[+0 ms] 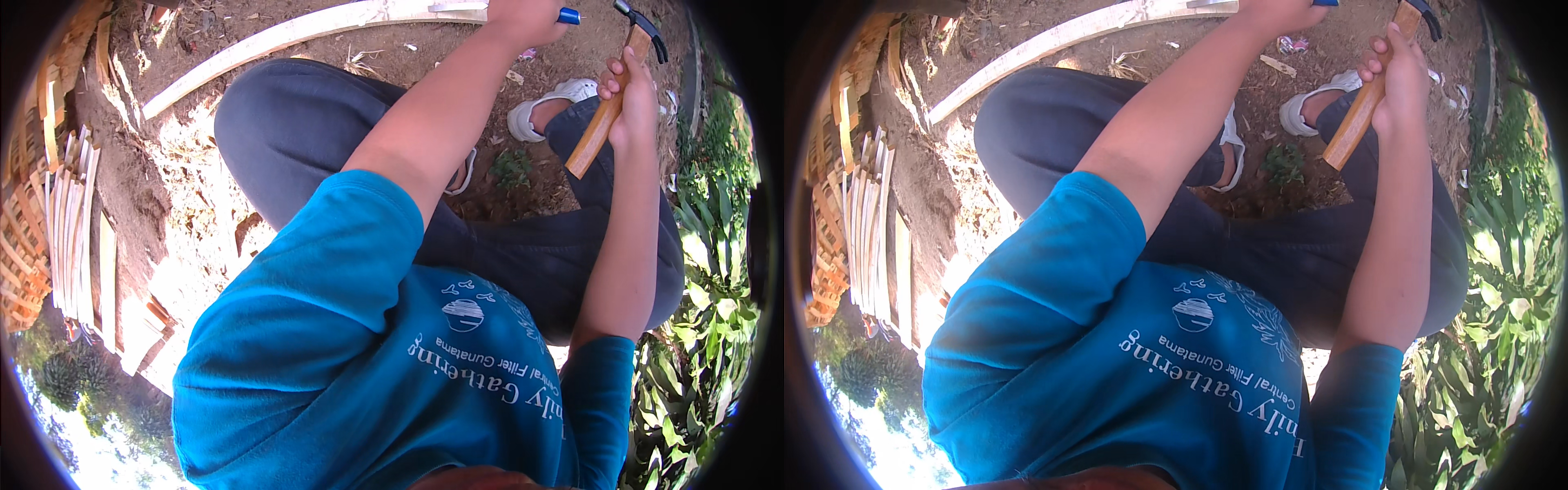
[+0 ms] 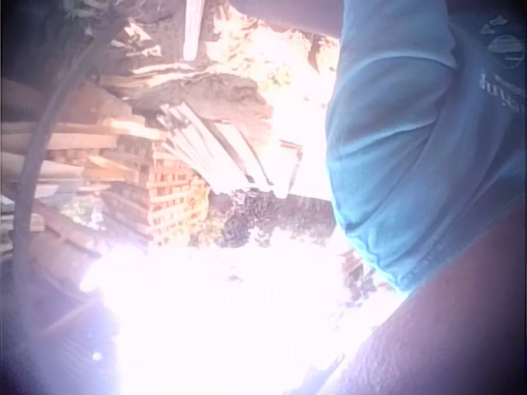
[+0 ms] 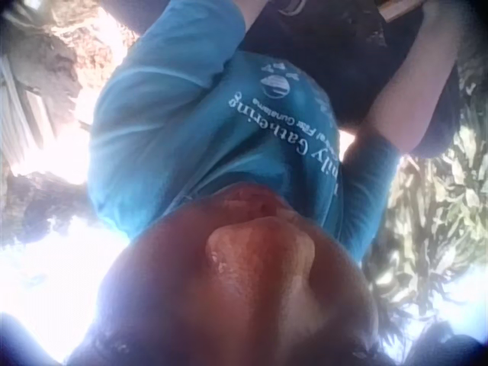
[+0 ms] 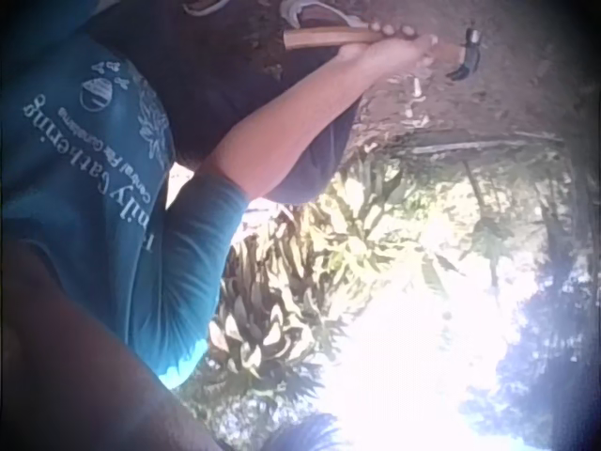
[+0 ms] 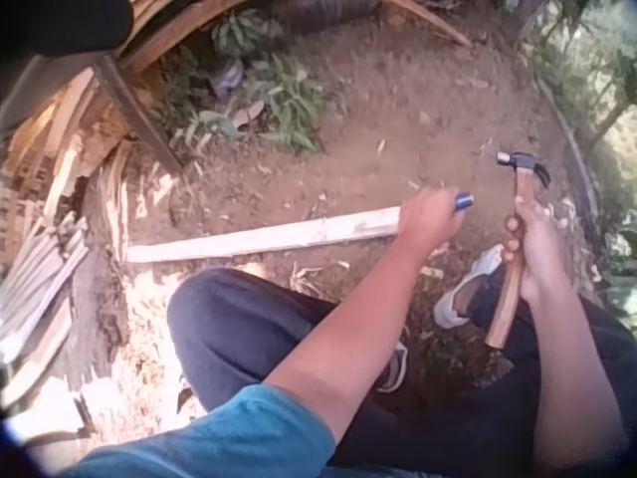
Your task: The person hammers nails into a curved piece of wood while sitting on the ground.
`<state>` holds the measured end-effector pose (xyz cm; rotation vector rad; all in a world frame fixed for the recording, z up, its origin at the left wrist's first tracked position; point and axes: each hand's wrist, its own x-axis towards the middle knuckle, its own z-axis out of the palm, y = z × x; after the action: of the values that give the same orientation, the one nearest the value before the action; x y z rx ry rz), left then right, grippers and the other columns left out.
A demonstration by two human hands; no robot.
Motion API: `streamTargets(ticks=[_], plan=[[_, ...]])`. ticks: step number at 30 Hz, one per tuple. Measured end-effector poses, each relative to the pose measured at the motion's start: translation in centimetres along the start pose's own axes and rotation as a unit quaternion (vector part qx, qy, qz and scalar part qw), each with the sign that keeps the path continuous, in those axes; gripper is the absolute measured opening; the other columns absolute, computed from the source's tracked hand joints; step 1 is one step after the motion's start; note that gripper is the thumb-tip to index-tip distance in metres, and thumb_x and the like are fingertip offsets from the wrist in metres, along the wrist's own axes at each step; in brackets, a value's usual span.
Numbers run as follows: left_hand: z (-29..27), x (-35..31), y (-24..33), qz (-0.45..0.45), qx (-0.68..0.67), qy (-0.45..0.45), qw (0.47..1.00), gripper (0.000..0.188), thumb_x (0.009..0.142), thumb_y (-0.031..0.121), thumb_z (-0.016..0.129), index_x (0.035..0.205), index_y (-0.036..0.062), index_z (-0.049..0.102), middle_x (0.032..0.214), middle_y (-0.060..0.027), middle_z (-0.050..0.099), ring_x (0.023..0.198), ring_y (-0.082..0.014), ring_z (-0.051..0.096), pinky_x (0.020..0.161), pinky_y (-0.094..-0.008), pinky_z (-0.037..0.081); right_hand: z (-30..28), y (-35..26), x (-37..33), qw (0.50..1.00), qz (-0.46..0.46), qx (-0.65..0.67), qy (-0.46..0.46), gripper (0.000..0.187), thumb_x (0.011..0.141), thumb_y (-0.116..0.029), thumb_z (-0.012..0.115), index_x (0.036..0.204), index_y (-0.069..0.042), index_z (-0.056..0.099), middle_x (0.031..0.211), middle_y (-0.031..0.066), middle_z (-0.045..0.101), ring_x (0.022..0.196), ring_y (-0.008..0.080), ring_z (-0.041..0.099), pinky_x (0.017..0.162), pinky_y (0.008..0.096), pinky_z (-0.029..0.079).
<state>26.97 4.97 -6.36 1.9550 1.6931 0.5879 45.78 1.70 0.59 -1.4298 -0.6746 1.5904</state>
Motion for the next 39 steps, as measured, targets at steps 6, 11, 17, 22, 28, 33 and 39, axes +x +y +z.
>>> streamTargets(ticks=[6,11,17,22,28,33,39], plan=[[-0.1,0.7,0.8,-0.024,-0.018,-0.001,1.000,0.018,0.086,0.026,0.068,0.097,0.0133,0.074,0.094,-0.0183,0.075,0.091,-0.0393,0.073,0.081,-0.0527,0.058,0.2,0.2,-0.1,1.000,0.008,-0.015,0.004,0.014,0.106,-0.019,0.057,0.112,-0.009,0.049,0.082,0.0004,0.052,0.063,0.0084,0.046,0.055,0.0258,0.042],[-0.8,0.8,0.6,-0.049,-0.021,-0.030,0.998,0.020,0.087,0.028,0.069,0.100,0.0139,0.075,0.096,-0.0181,0.075,0.092,-0.0383,0.073,0.081,-0.0517,0.058,0.4,0.1,0.0,1.000,0.009,-0.016,0.002,0.014,0.106,-0.019,0.057,0.111,-0.009,0.048,0.082,0.0007,0.052,0.063,0.0086,0.046,0.055,0.0257,0.042],[-0.8,1.1,0.7,-0.033,-0.004,-0.045,0.998,0.019,0.088,0.028,0.067,0.098,0.0143,0.076,0.096,-0.0177,0.076,0.092,-0.0370,0.074,0.082,-0.0509,0.059,-0.2,-0.8,-0.8,0.996,-0.028,-0.057,0.061,0.016,0.106,-0.022,0.058,0.106,-0.010,0.048,0.081,0.0007,0.052,0.061,0.0086,0.047,0.054,0.0257,0.041],[-0.4,0.9,0.1,-0.043,0.005,-0.055,0.998,0.018,0.087,0.026,0.067,0.097,0.0142,0.076,0.096,-0.0170,0.076,0.093,-0.0365,0.074,0.083,-0.0500,0.059,0.0,0.8,-3.7,0.983,0.054,-0.177,0.019,0.017,0.105,-0.025,0.059,0.104,-0.012,0.047,0.080,-0.0002,0.051,0.059,0.0076,0.047,0.052,0.0250,0.041],[-0.2,0.9,0.2,-0.034,-0.028,-0.024,0.999,0.018,0.086,0.026,0.067,0.096,0.0138,0.077,0.097,-0.0165,0.076,0.093,-0.0370,0.073,0.083,-0.0499,0.059,-0.6,0.8,-3.7,0.986,0.029,-0.150,0.060,0.017,0.105,-0.026,0.058,0.103,-0.013,0.048,0.080,-0.0022,0.050,0.058,0.0056,0.045,0.050,0.0235,0.039],[-0.5,0.8,0.2,-0.055,-0.027,-0.042,0.997,0.018,0.086,0.026,0.068,0.096,0.0139,0.077,0.098,-0.0170,0.076,0.094,-0.0369,0.073,0.083,-0.0494,0.059,0.1,0.7,-3.5,0.981,0.053,-0.185,0.012,0.017,0.106,-0.025,0.057,0.103,-0.012,0.048,0.079,-0.0023,0.050,0.057,0.0055,0.043,0.050,0.0238,0.039],[0.3,1.3,-0.2,-0.044,0.002,-0.051,0.998,0.018,0.086,0.026,0.068,0.095,0.0143,0.078,0.097,-0.0167,0.076,0.094,-0.0362,0.074,0.082,-0.0489,0.059,-0.1,1.6,-2.6,0.982,0.040,-0.185,0.026,0.015,0.107,-0.024,0.055,0.103,-0.011,0.048,0.077,-0.0020,0.049,0.057,0.0058,0.044,0.049,0.0238,0.039]])
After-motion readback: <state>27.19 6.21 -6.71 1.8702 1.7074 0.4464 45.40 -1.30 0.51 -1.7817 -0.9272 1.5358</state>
